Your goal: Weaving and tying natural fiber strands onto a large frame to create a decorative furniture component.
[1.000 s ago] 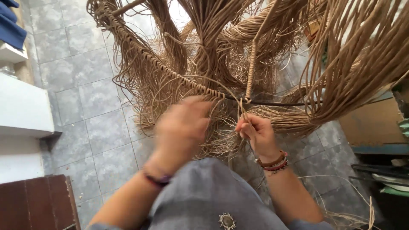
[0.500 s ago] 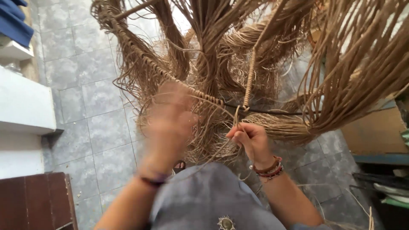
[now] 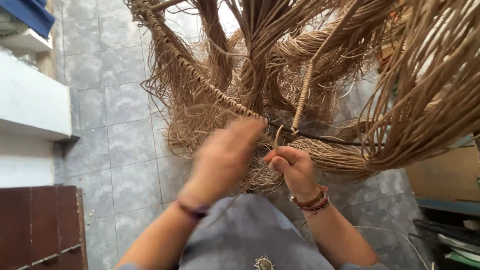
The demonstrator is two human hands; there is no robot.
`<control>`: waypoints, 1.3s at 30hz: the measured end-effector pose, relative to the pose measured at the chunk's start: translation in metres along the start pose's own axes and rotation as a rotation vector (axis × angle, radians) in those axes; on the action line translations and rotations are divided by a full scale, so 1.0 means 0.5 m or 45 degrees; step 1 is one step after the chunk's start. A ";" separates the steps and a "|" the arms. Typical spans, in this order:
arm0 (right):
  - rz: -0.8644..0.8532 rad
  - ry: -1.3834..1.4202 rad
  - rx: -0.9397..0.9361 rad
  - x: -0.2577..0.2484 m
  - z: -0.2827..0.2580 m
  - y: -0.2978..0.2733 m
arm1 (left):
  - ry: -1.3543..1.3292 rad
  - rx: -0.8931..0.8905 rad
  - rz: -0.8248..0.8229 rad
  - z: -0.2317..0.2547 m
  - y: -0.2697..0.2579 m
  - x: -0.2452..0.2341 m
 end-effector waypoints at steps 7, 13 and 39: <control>-0.029 0.011 -0.025 -0.002 -0.001 0.003 | 0.180 -0.201 -0.115 -0.138 -0.123 -0.033; 0.004 0.030 -0.025 0.019 0.004 0.009 | -0.089 -0.146 0.039 -0.083 -0.092 0.033; 0.236 -0.076 -0.265 0.044 -0.042 -0.022 | -2.803 -1.031 0.857 -0.056 0.101 0.177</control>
Point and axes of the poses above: each hand's wrist, its own y-axis towards the middle knuckle, its own x-axis out of the palm, z = x × y, the point moved 4 cm from there along y, towards the middle knuckle, and after that the axes turned 10 degrees about -y, right-handed, at the moved point
